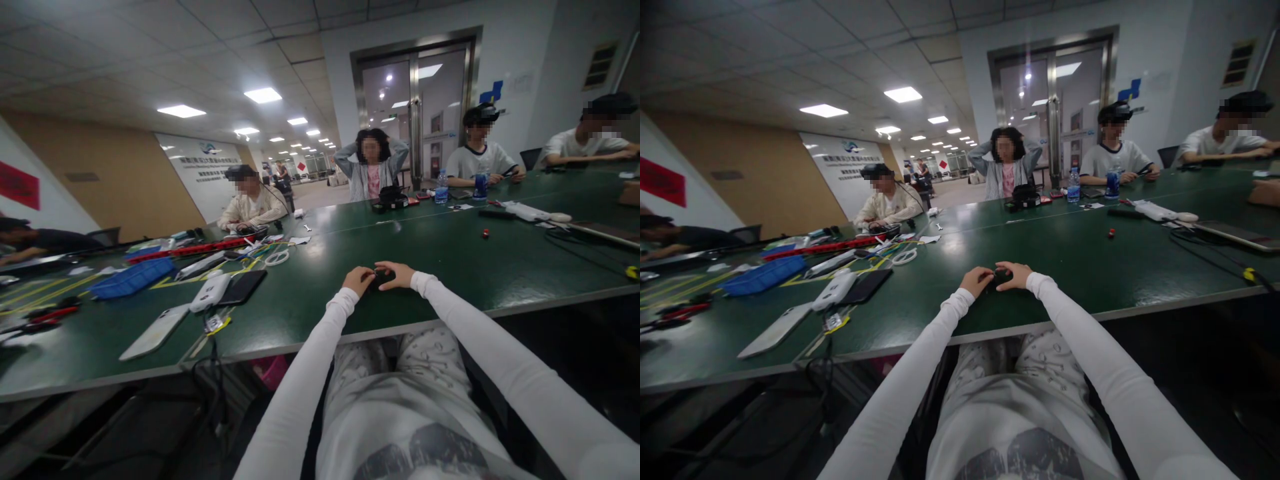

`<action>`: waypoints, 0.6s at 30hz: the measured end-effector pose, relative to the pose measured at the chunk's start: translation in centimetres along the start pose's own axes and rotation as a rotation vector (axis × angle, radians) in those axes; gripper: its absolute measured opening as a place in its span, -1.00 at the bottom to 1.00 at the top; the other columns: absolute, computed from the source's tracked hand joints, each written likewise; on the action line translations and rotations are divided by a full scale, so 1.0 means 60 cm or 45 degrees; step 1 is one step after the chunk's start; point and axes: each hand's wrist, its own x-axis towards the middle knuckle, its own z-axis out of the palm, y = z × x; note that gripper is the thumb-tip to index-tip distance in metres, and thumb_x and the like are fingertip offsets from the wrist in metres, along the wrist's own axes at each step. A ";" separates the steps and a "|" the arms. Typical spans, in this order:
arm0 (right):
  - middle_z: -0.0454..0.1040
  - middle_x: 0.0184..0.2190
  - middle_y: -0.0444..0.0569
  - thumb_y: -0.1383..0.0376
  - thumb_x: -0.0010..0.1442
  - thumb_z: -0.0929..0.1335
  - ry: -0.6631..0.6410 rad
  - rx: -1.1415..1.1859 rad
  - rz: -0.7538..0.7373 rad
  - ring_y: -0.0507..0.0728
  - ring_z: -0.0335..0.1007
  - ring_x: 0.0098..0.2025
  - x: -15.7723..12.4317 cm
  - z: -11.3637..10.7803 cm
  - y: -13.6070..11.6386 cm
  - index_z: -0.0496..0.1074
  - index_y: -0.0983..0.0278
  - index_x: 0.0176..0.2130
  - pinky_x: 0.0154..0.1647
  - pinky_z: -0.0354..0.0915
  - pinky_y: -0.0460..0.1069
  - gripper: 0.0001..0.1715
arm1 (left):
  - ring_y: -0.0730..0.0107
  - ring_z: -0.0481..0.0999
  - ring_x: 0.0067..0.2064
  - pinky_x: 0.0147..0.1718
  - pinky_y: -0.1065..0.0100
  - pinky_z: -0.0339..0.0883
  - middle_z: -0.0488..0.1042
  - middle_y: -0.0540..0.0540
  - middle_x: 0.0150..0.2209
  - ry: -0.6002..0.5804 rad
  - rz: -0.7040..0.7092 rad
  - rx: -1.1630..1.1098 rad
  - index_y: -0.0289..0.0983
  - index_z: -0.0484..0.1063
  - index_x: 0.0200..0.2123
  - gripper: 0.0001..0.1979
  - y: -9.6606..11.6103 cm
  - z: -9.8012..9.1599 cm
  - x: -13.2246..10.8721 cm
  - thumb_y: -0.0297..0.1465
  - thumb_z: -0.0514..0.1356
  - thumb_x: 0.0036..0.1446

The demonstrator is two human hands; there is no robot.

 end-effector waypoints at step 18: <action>0.32 -0.12 -0.07 0.08 -0.34 0.43 0.009 0.090 0.024 0.13 0.25 -0.16 -0.003 0.000 -0.005 0.07 0.15 0.03 -0.11 0.15 0.07 -0.05 | 0.44 0.36 -0.29 -0.32 0.36 0.26 0.39 -0.08 -0.34 0.399 -0.186 -0.464 -0.29 0.35 -0.35 -0.81 -0.014 -0.018 0.008 -0.33 0.09 -0.07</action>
